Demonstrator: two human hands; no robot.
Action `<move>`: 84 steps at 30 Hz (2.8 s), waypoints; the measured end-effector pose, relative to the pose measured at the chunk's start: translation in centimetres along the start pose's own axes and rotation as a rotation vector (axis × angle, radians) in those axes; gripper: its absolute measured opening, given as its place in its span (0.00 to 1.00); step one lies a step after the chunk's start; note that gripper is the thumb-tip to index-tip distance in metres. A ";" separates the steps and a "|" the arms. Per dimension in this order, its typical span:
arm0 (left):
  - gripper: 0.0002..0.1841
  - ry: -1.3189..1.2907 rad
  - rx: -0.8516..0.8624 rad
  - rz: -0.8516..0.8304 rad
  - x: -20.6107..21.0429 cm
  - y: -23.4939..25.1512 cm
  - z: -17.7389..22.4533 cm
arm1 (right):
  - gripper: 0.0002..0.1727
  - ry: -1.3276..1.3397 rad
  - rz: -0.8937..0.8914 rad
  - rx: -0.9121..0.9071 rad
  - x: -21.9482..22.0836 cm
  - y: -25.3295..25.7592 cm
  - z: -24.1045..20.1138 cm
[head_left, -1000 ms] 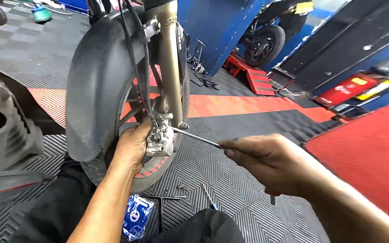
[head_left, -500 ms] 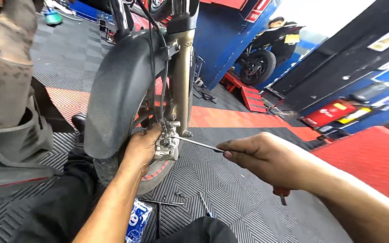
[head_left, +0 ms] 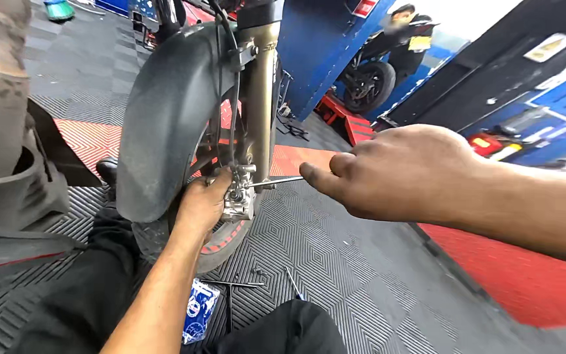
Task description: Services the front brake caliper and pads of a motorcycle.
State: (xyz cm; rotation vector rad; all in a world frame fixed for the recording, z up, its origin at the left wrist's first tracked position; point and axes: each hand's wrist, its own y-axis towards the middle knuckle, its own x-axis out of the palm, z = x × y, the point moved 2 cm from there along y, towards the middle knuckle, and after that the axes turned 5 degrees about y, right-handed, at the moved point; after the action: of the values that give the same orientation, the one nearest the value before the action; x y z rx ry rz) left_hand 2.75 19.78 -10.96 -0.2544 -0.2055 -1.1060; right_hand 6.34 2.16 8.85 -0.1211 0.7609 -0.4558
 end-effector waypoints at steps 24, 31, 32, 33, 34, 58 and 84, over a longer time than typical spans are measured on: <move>0.29 0.094 -0.026 -0.102 -0.3 -0.5 0.3 | 0.14 -0.041 0.534 -0.043 2.0 -4.8 -1.3; 0.26 -0.050 -0.081 -0.085 0.1 -0.8 0.3 | 0.32 0.521 0.649 0.672 3.9 -11.0 -2.0; 0.26 -0.027 -0.065 -0.074 0.0 -0.7 0.3 | 0.33 0.598 0.602 0.748 4.5 -11.6 -1.7; 0.26 -0.013 -0.048 -0.072 0.0 -0.8 0.2 | 0.32 0.695 0.556 0.801 5.0 -12.0 -1.5; 0.26 -0.015 -0.036 -0.072 0.1 -0.8 0.2 | 0.30 0.803 0.526 0.837 5.3 -12.1 -1.4; 0.28 -0.282 -0.073 -0.117 2.1 -2.1 -0.2 | 0.18 1.292 1.546 0.545 6.8 -2.7 -9.4; 0.24 -0.253 -0.050 -0.021 1.8 -1.3 -0.6 | 0.22 0.630 0.805 0.507 3.8 -9.9 1.7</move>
State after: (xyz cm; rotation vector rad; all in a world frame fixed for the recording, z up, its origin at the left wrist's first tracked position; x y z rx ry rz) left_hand 2.41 17.48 -10.90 -0.4379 -0.4068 -1.0996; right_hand 6.44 -8.51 10.33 0.8159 1.1988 0.1146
